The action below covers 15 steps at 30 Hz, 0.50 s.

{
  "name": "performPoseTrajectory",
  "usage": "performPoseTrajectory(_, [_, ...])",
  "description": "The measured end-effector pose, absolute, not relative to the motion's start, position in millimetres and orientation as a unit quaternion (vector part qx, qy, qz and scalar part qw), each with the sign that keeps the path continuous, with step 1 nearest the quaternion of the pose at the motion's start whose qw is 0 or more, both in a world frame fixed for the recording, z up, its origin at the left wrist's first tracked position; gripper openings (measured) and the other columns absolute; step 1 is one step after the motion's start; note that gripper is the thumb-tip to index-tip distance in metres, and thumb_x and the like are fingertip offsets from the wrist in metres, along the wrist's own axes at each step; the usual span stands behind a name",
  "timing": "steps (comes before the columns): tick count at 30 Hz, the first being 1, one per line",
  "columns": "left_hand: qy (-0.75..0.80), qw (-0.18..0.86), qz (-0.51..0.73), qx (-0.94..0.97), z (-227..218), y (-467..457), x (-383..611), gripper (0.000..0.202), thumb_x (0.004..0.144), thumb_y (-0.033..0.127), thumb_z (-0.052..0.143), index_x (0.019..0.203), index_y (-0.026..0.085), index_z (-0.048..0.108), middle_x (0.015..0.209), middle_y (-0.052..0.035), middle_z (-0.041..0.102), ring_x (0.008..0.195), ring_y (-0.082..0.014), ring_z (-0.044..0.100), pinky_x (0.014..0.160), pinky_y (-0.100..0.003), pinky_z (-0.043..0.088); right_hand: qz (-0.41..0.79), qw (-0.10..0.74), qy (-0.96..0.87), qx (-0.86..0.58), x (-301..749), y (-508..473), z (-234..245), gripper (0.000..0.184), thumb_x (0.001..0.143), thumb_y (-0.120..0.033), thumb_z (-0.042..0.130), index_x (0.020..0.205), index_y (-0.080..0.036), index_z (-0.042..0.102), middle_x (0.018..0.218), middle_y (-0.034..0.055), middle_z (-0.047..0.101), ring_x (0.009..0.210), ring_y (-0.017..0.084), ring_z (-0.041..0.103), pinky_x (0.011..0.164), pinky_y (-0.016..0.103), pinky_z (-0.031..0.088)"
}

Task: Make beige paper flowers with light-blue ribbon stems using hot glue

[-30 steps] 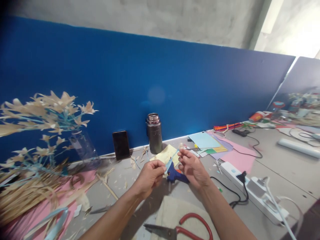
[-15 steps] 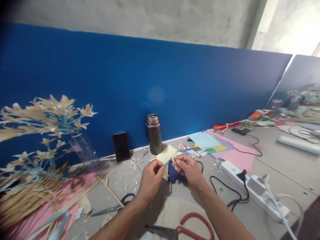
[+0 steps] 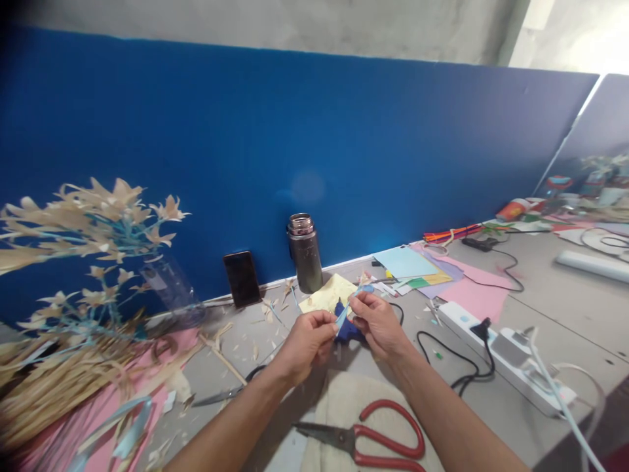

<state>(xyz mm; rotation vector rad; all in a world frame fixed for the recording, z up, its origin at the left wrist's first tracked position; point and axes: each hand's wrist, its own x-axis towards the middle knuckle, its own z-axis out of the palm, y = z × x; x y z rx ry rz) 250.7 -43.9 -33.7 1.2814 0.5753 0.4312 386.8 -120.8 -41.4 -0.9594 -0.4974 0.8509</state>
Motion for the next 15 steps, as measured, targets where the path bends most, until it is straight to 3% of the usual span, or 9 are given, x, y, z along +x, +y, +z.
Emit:
performPoseTrajectory(3, [0.229, 0.835, 0.122, 0.485, -27.3, -41.8, 247.0, 0.034, 0.059, 0.029, 0.08, 0.076, 0.018, 0.053, 0.051, 0.01, 0.04, 0.039, -0.0011, 0.021, 0.041, -0.018, 0.009, 0.399, 0.773, -0.25, -0.425, 388.0, -123.2, -42.1, 0.039, 0.056, -0.04, 0.092, 0.066, -0.018, 0.062, 0.069, -0.004, 0.052, 0.051, 0.005, 0.035, 0.047, 0.022, 0.032])
performPoseTrajectory(7, [0.208, 0.863, 0.108, 0.448, -21.8, -43.2, 244.7, 0.036, 0.056, 0.026, 0.083, 0.074, 0.016, 0.053, 0.053, 0.0094, 0.041, 0.04, 0.0006, 0.021, 0.041, -0.017, 0.006, 0.391, 0.78, -0.266, -0.41, 390.1, -124.7, -45.8, 0.035, 0.06, -0.041, 0.091, 0.074, -0.021, 0.066, 0.077, -0.0018, 0.057, 0.055, 0.008, 0.037, 0.05, 0.023, 0.037])
performPoseTrajectory(12, [0.261, 0.805, 0.208, 0.491, -26.9, -48.1, 248.9, 0.025, 0.06, 0.025, 0.075, 0.068, 0.018, 0.053, 0.045, 0.011, 0.037, 0.036, -0.0016, 0.02, 0.039, -0.019, 0.011, 0.392, 0.775, -0.259, -0.423, 391.3, -126.8, -43.5, 0.033, 0.059, -0.038, 0.091, 0.08, -0.023, 0.07, 0.08, 0.001, 0.062, 0.062, 0.011, 0.045, 0.048, 0.022, 0.038])
performPoseTrajectory(15, [0.3, 0.733, 0.284, 0.541, -33.3, -48.7, 252.8, 0.012, 0.062, 0.022, 0.068, 0.065, 0.018, 0.056, 0.045, 0.0085, 0.042, 0.037, -0.0043, 0.028, 0.04, -0.02, 0.018, 0.397, 0.754, -0.245, -0.462, 391.2, -126.5, -43.4, 0.038, 0.057, -0.039, 0.091, 0.083, -0.022, 0.07, 0.081, 0.002, 0.064, 0.063, 0.012, 0.049, 0.049, 0.021, 0.039])
